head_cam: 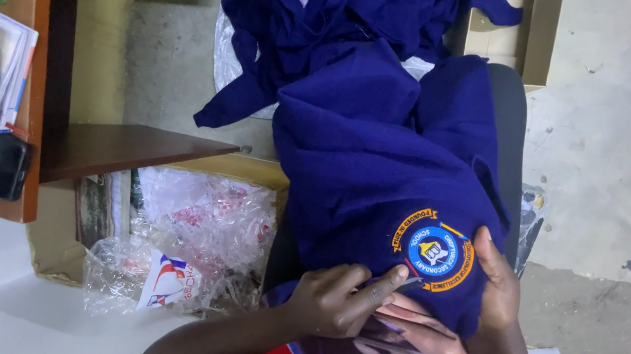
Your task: Using a small tool to pick at and manually peel off the white paper or fabric backing from embroidered patches on blue uniforms.
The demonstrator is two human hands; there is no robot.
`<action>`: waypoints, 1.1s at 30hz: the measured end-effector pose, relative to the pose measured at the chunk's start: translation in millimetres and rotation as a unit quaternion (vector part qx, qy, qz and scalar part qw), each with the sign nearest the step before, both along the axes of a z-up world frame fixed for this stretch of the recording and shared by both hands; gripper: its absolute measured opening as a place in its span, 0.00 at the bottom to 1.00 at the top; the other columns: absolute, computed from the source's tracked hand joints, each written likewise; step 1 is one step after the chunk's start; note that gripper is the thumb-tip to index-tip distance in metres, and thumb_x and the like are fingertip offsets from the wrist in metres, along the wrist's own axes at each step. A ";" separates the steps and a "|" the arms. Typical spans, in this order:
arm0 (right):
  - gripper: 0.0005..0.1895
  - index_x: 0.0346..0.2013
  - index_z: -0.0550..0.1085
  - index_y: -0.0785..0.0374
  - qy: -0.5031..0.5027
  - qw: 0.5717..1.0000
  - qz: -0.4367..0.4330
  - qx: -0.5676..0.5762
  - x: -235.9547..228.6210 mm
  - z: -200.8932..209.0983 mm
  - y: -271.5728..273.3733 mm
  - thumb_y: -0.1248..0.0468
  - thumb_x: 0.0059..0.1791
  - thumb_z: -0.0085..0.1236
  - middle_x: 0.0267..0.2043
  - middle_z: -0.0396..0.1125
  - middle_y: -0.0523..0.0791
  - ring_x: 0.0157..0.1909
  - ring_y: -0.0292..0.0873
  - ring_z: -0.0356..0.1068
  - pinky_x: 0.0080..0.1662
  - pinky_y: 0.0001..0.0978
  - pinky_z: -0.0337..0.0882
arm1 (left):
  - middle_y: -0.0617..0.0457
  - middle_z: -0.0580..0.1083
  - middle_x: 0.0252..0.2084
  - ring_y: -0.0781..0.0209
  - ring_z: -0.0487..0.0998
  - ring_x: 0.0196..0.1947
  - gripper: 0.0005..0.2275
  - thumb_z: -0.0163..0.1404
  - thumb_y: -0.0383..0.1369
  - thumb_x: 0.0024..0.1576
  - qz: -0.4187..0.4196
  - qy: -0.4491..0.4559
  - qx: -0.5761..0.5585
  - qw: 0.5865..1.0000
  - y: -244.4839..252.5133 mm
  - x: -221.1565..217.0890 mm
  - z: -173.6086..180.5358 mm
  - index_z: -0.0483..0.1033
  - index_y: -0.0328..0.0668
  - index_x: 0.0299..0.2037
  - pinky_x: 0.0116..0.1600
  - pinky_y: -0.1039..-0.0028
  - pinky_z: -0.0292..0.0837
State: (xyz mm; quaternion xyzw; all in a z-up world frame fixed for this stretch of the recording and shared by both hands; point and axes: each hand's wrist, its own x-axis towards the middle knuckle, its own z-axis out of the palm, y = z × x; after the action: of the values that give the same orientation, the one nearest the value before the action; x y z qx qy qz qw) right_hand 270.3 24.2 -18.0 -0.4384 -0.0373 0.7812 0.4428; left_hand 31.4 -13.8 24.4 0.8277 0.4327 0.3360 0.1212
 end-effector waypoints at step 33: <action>0.36 0.68 0.65 0.79 -0.053 0.997 -0.016 0.058 13.4 -27.1 -26.1 0.46 0.61 0.47 0.53 0.73 0.60 0.44 0.50 0.79 0.47 0.38 0.82 | 0.59 0.61 0.27 0.72 0.54 0.19 0.20 0.61 0.23 0.59 0.039 -0.033 -0.015 0.999 -1.8 -7.7 -2.2 0.78 0.29 0.62 0.20 0.81 0.51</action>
State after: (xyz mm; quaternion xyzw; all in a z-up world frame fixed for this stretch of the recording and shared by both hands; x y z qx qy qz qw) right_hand 283.7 -1.9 -45.1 -0.4528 -0.0991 0.7465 0.4774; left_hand 23.7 -15.6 22.2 0.7967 0.4652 0.3615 0.1347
